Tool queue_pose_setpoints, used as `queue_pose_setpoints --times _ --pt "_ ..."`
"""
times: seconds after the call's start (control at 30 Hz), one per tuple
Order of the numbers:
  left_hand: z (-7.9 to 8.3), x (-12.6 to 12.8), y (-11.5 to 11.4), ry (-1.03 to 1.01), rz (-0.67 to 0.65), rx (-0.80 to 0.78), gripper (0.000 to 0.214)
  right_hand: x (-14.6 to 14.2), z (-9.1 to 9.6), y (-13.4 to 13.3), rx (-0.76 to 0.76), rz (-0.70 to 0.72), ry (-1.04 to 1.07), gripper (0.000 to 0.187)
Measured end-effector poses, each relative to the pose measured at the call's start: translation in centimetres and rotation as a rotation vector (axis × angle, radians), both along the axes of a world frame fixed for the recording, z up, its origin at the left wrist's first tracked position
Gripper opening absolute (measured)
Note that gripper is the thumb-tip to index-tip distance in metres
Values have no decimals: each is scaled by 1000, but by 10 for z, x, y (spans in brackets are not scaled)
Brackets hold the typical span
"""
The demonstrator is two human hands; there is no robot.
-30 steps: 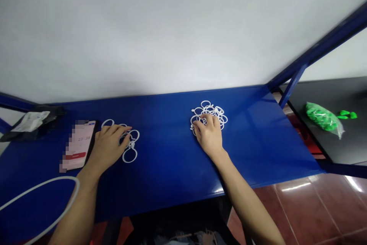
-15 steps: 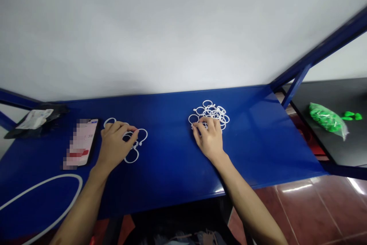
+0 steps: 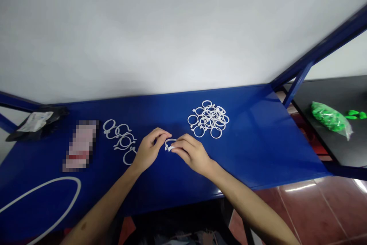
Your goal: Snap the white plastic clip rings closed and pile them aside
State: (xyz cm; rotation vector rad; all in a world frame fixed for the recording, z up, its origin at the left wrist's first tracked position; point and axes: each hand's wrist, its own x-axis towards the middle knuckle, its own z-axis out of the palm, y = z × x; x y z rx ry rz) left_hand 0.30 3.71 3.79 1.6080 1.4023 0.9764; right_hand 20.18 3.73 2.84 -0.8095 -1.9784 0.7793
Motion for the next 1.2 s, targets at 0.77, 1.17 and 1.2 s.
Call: queue_pose_setpoints --times 0.77,1.17,1.2 --pt "-16 6 -15 21 -87 370 12 3 -8 -1 -190 0 66 5" --pt "-7 0 -11 374 -168 638 17 9 5 3 -23 8 -111 6" --pt "-3 -4 -10 434 -151 638 19 13 9 4 10 -18 -147 5"
